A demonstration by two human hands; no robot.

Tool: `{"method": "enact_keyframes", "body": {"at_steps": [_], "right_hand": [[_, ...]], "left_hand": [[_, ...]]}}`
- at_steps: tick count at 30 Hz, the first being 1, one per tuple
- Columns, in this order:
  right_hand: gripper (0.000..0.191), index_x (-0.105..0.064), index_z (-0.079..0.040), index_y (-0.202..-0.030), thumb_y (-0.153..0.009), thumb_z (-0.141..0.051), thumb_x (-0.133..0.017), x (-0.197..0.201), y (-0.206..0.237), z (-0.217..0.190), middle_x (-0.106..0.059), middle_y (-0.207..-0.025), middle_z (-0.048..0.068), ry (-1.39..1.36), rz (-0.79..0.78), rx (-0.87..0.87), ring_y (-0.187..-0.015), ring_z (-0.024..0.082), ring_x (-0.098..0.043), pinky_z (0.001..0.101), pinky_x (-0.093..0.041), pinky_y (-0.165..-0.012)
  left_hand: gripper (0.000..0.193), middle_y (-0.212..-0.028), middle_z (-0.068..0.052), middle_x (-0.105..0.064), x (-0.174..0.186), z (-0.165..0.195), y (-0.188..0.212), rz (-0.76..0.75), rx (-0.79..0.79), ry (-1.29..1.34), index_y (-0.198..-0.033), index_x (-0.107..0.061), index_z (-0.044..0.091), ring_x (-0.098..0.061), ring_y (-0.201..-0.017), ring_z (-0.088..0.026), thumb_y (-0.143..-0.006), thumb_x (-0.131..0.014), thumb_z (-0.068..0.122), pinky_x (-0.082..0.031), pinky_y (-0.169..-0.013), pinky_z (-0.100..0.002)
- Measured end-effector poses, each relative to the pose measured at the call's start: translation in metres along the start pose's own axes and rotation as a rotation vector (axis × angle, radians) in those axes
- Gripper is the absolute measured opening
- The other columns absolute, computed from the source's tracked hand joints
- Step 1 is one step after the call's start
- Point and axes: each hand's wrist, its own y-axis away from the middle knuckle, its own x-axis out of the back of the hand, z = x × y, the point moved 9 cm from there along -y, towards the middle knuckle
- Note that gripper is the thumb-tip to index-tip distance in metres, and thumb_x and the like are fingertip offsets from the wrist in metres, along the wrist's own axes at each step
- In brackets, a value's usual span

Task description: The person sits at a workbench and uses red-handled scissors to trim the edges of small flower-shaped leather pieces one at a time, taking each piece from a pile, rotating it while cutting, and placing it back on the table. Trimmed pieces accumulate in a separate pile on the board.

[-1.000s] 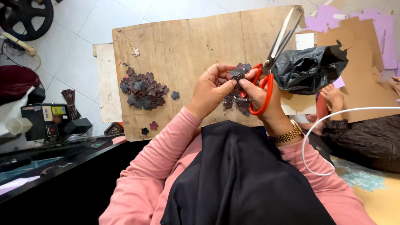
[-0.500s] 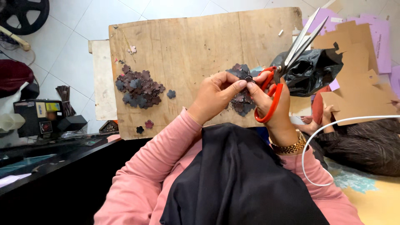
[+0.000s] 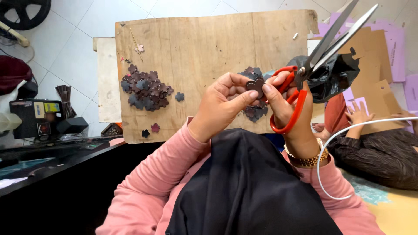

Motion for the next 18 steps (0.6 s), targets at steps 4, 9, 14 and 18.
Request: {"method": "enact_keyframes", "body": {"at_steps": [4,9,14,18], "right_hand": [[0.016,-0.055,-0.003,-0.114,-0.101,-0.001,-0.064,-0.006,0.005,0.005,-0.066,-0.106,0.008,-0.093,-0.022,-0.057,-0.092,0.013,-0.064,0.0277,-0.054,-0.084],[0.025,-0.056,-0.005,-0.119,-0.098,-0.012,-0.066,-0.019,0.019,0.016,-0.062,-0.108,0.002,0.005,-0.152,-0.133,-0.097,0.009,-0.058,0.0254,-0.050,-0.084],[0.034,-0.058,-0.006,-0.125,-0.097,-0.021,-0.069,-0.039,0.036,0.027,-0.055,-0.104,0.001,0.043,-0.389,-0.247,-0.099,0.011,-0.053,0.0274,-0.046,-0.089],[0.043,-0.053,-0.007,-0.128,-0.094,-0.027,-0.070,-0.048,0.047,0.023,-0.053,-0.115,0.003,0.085,-0.484,-0.253,-0.106,0.012,-0.053,0.0287,-0.047,-0.095]], "left_hand": [[0.013,-0.096,-0.006,-0.072,0.011,-0.003,0.005,0.086,0.064,-0.022,-0.112,-0.066,0.001,-0.059,-0.078,-0.007,-0.104,-0.070,0.012,-0.045,-0.064,-0.020],[0.017,-0.099,-0.004,-0.074,0.019,0.003,0.005,0.161,0.039,0.017,-0.114,-0.066,0.003,-0.070,-0.089,-0.009,-0.101,-0.069,0.013,-0.052,-0.068,-0.021],[0.020,-0.104,-0.005,-0.074,0.021,0.009,0.006,0.180,0.013,0.035,-0.118,-0.063,0.002,-0.069,-0.091,-0.010,-0.100,-0.069,0.008,-0.054,-0.073,-0.023],[0.022,-0.106,-0.008,-0.073,0.020,0.014,0.006,0.173,-0.048,0.009,-0.122,-0.060,0.000,-0.069,-0.096,-0.011,-0.101,-0.068,0.003,-0.056,-0.083,-0.025]]}}
